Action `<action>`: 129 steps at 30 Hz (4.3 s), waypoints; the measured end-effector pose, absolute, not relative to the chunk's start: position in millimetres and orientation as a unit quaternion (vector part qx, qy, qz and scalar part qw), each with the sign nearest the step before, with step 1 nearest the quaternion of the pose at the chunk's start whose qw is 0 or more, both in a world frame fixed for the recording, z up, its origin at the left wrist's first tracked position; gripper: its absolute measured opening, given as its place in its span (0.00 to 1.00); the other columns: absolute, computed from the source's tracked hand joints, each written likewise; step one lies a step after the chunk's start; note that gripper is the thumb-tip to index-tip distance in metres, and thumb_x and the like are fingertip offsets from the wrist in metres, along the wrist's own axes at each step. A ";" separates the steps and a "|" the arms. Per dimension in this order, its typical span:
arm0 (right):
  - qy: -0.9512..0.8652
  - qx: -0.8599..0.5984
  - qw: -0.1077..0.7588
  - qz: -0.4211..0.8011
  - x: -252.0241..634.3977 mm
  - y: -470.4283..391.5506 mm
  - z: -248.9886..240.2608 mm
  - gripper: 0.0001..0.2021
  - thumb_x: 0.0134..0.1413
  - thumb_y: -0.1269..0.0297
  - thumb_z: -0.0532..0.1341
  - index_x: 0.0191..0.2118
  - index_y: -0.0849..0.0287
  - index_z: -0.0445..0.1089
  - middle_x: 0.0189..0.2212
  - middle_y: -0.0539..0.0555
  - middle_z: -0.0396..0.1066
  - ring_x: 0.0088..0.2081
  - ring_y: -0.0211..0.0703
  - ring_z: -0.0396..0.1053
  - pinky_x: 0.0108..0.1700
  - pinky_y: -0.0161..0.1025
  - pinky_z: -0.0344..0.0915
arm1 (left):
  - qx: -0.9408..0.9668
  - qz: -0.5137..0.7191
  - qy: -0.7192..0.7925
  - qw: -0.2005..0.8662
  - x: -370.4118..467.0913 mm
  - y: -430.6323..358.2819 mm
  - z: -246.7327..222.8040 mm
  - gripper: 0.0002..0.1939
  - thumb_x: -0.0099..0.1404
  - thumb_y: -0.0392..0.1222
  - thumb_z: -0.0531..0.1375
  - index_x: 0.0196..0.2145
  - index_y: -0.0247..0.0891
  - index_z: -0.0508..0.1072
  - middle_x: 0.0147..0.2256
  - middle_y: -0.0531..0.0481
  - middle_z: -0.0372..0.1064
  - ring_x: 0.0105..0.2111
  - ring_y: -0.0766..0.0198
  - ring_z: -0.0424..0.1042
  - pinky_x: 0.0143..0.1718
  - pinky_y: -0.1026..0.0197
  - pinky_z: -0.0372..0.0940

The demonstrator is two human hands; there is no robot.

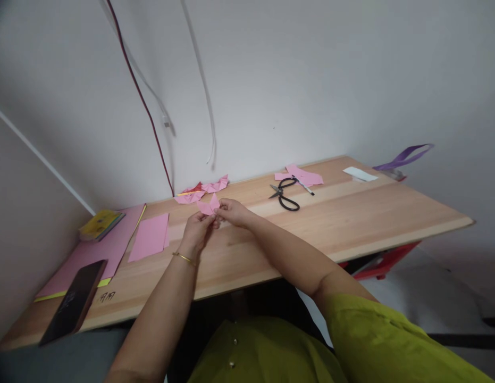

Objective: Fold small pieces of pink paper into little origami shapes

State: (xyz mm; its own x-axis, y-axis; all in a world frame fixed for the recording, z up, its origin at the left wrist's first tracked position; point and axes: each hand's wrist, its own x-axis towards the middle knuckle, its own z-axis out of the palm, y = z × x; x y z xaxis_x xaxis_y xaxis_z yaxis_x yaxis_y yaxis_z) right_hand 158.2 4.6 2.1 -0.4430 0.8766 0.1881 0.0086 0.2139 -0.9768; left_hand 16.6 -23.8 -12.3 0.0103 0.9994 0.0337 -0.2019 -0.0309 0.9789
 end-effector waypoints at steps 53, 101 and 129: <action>-0.654 -0.370 0.443 0.490 162.5 4.5 6.5 0.15 0.44 0.56 0.60 0.32 0.65 0.70 0.28 0.52 0.70 0.29 0.36 0.64 0.33 0.33 0.59 | 0.395 0.572 0.425 0.580 17.5 -30.6 -2.3 0.14 0.44 0.39 0.67 0.26 0.32 0.67 0.23 0.52 0.66 0.24 0.71 0.67 0.29 0.64 0.66; -0.638 -0.340 0.474 0.503 161.2 5.2 4.0 0.14 0.43 0.56 0.61 0.29 0.64 0.67 0.26 0.50 0.68 0.28 0.35 0.63 0.32 0.32 0.59 | 0.474 0.529 0.445 0.546 15.5 -29.5 -7.2 0.12 0.47 0.42 0.65 0.20 0.34 0.65 0.18 0.56 0.60 0.17 0.73 0.59 0.22 0.66 0.57; -0.615 -0.292 0.451 0.578 158.8 7.2 -2.0 0.11 0.43 0.62 0.62 0.32 0.63 0.66 0.25 0.49 0.68 0.27 0.33 0.63 0.32 0.32 0.59 | 0.442 0.543 0.457 0.548 17.4 -27.6 -8.8 0.15 0.44 0.41 0.66 0.30 0.31 0.71 0.25 0.50 0.67 0.22 0.70 0.65 0.26 0.64 0.62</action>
State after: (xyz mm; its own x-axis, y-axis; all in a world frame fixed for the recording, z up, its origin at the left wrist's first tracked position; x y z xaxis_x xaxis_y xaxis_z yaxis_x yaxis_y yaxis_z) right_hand 158.8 7.2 -2.0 -0.4233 0.8797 0.2165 -0.1610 0.1621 -0.9735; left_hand 17.4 -27.6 -8.8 -0.0074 0.9998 -0.0202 -0.1918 0.0184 0.9813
